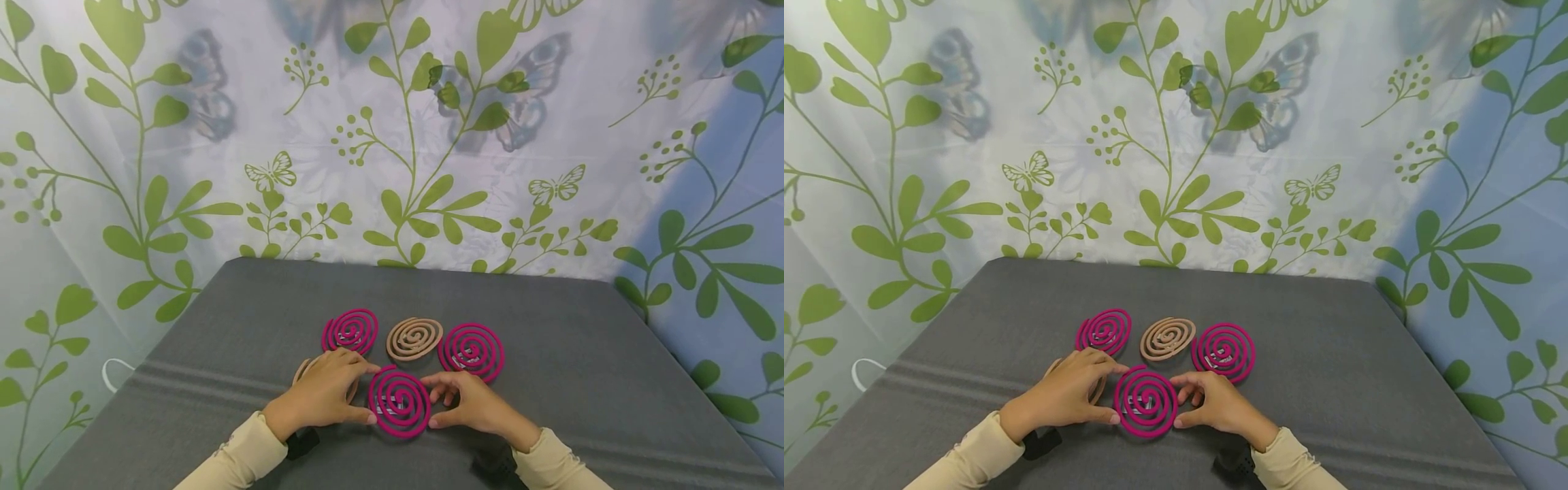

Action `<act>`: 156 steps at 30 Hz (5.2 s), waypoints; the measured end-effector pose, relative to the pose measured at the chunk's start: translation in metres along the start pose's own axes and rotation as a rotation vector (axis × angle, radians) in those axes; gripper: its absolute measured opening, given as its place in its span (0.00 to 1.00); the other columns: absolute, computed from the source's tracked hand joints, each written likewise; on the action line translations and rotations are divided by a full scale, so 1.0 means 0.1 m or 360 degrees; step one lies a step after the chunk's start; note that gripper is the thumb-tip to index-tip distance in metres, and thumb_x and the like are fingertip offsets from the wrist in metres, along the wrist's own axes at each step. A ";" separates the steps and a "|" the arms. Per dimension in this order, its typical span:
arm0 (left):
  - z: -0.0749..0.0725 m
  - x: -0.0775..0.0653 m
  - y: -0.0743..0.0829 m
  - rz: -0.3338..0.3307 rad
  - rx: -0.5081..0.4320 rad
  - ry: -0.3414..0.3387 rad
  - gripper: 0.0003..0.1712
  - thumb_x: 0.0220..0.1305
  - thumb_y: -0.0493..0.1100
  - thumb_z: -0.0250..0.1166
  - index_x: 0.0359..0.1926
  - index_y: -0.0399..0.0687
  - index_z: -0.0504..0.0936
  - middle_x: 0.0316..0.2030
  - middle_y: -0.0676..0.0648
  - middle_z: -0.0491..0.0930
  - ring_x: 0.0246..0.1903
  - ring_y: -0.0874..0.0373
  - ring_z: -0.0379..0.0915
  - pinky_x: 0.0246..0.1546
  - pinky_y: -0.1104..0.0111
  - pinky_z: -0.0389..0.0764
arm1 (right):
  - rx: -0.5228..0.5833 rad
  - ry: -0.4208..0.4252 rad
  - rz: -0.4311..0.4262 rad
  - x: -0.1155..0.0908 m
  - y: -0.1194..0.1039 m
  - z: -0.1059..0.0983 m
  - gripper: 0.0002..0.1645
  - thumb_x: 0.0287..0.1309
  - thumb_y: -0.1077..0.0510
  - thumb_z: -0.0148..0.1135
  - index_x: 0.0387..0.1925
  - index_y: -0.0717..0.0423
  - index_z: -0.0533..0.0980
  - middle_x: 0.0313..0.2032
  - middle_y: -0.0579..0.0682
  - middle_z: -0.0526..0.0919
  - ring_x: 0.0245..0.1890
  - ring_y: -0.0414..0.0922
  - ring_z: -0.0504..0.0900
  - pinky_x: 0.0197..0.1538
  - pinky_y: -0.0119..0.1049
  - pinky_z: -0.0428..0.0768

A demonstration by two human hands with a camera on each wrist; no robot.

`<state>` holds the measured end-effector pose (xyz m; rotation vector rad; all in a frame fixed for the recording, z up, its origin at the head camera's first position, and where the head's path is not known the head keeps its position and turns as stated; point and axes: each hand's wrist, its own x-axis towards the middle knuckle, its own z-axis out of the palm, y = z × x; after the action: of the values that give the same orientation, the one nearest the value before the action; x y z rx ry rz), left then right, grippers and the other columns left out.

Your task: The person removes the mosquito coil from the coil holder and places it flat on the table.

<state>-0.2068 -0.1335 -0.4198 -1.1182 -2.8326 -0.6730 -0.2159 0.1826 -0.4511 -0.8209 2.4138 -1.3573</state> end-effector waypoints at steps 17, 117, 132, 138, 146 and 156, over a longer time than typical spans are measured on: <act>0.43 0.09 -0.55 0.0146 -0.0197 0.0146 0.47 0.56 0.74 0.77 0.69 0.55 0.84 0.58 0.57 0.84 0.57 0.57 0.77 0.61 0.45 0.77 | 0.0115 0.0070 -0.0031 0.00 0.00 0.01 0.36 0.49 0.66 0.86 0.60 0.72 0.82 0.37 0.47 0.88 0.33 0.39 0.80 0.41 0.33 0.80; 0.37 1.01 0.98 -0.0078 -0.1598 0.0245 0.53 0.72 0.36 0.72 0.88 0.49 0.52 0.34 0.56 0.80 0.33 0.68 0.79 0.41 0.75 0.81 | 0.0678 0.0068 -0.0311 -0.63 0.06 -1.32 0.44 0.70 0.79 0.58 0.78 0.41 0.71 0.46 0.44 0.88 0.46 0.39 0.89 0.49 0.37 0.88; 0.59 1.26 1.13 -0.0215 -0.1660 0.0329 0.51 0.70 0.36 0.75 0.86 0.52 0.58 0.34 0.56 0.81 0.28 0.63 0.77 0.23 0.74 0.76 | 0.0664 0.0095 -0.0235 -0.74 0.20 -1.52 0.44 0.71 0.79 0.56 0.79 0.41 0.69 0.47 0.46 0.89 0.48 0.40 0.88 0.51 0.37 0.87; 0.66 1.35 1.17 -0.0260 -0.1601 0.0306 0.52 0.71 0.39 0.75 0.87 0.52 0.57 0.36 0.57 0.82 0.29 0.57 0.81 0.23 0.74 0.79 | 0.0707 0.0038 -0.0251 -0.77 0.30 -1.60 0.44 0.72 0.79 0.54 0.80 0.42 0.68 0.51 0.46 0.89 0.50 0.40 0.88 0.53 0.38 0.87; 0.76 1.47 1.22 -0.0292 -0.1586 0.0280 0.52 0.71 0.39 0.76 0.87 0.53 0.56 0.36 0.57 0.83 0.29 0.57 0.82 0.23 0.72 0.81 | 0.0734 0.0032 -0.0237 -0.83 0.42 -1.68 0.45 0.72 0.80 0.52 0.81 0.43 0.67 0.51 0.47 0.88 0.51 0.41 0.87 0.56 0.40 0.87; 0.87 1.61 1.31 -0.0380 -0.1624 0.0291 0.51 0.71 0.38 0.75 0.87 0.55 0.58 0.38 0.57 0.83 0.28 0.64 0.77 0.24 0.71 0.81 | 0.0693 0.0117 -0.0146 -0.90 0.57 -1.76 0.44 0.73 0.79 0.54 0.79 0.39 0.70 0.49 0.46 0.87 0.49 0.40 0.87 0.53 0.39 0.88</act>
<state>-0.2284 0.0905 -0.4203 -0.6510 -2.4270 -2.2340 -0.2465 0.3817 -0.4106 -0.7780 2.0284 -1.8842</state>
